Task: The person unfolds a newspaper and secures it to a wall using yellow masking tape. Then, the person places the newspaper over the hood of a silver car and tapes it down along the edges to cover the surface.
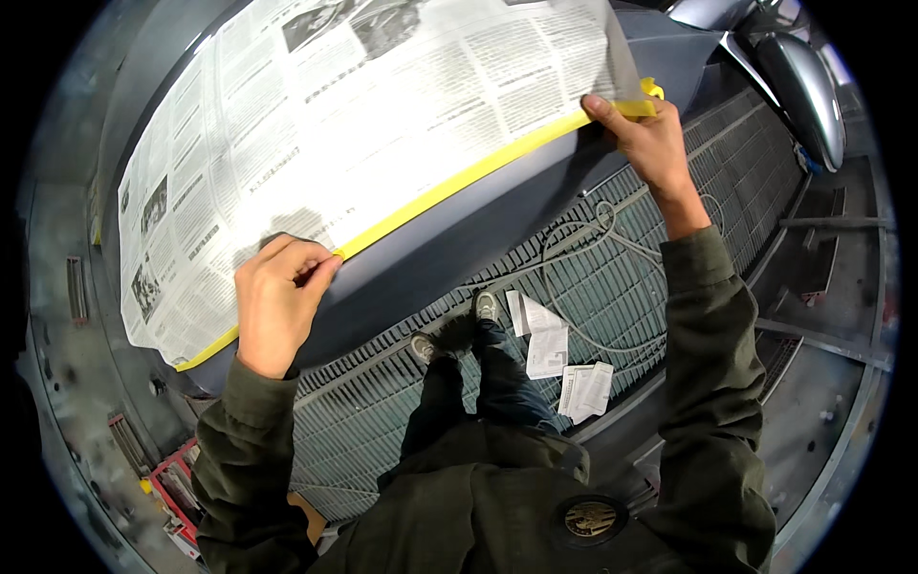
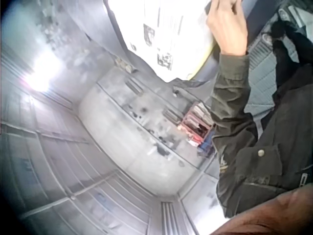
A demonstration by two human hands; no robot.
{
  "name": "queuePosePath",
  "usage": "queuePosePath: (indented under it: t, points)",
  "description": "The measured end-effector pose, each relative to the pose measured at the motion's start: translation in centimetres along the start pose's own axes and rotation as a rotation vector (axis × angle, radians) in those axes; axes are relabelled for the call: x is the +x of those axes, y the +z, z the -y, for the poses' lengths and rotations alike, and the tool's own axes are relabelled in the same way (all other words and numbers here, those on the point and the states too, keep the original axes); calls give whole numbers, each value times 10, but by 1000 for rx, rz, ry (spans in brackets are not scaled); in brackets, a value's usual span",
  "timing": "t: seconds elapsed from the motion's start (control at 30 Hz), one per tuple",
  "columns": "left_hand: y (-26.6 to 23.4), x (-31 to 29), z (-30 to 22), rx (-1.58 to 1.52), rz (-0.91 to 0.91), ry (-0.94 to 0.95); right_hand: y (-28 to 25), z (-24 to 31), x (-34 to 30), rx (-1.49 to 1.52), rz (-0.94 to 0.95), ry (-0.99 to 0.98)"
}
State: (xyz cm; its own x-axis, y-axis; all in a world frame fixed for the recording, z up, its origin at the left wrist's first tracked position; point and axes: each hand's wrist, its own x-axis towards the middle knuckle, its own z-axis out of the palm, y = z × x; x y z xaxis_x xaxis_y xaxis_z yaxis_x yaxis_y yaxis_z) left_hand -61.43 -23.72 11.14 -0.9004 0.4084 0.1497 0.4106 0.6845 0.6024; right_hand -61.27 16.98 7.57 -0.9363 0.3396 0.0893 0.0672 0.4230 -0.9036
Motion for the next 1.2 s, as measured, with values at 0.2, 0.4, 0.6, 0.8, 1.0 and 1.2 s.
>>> queuePosePath:
  t: [0.2,0.4,0.6,0.8,1.0,1.2]
  points:
    - [13,15,-19,22,17,20,1,8,-3,-55,5,-17]
    - [27,27,-30,16,11,72,0,-5,-1,-20,8,-83]
    - [42,43,-51,45,2,84,4,-6,-2,0,-14,-95]
    - [61,62,-71,91,-17,153,5,-7,-2,-12,-41,-106]
    - [73,75,-86,104,-3,158,3,-8,-5,-21,-48,-119]
    - [81,79,-95,110,-13,134,6,-4,-8,-19,-80,-148]
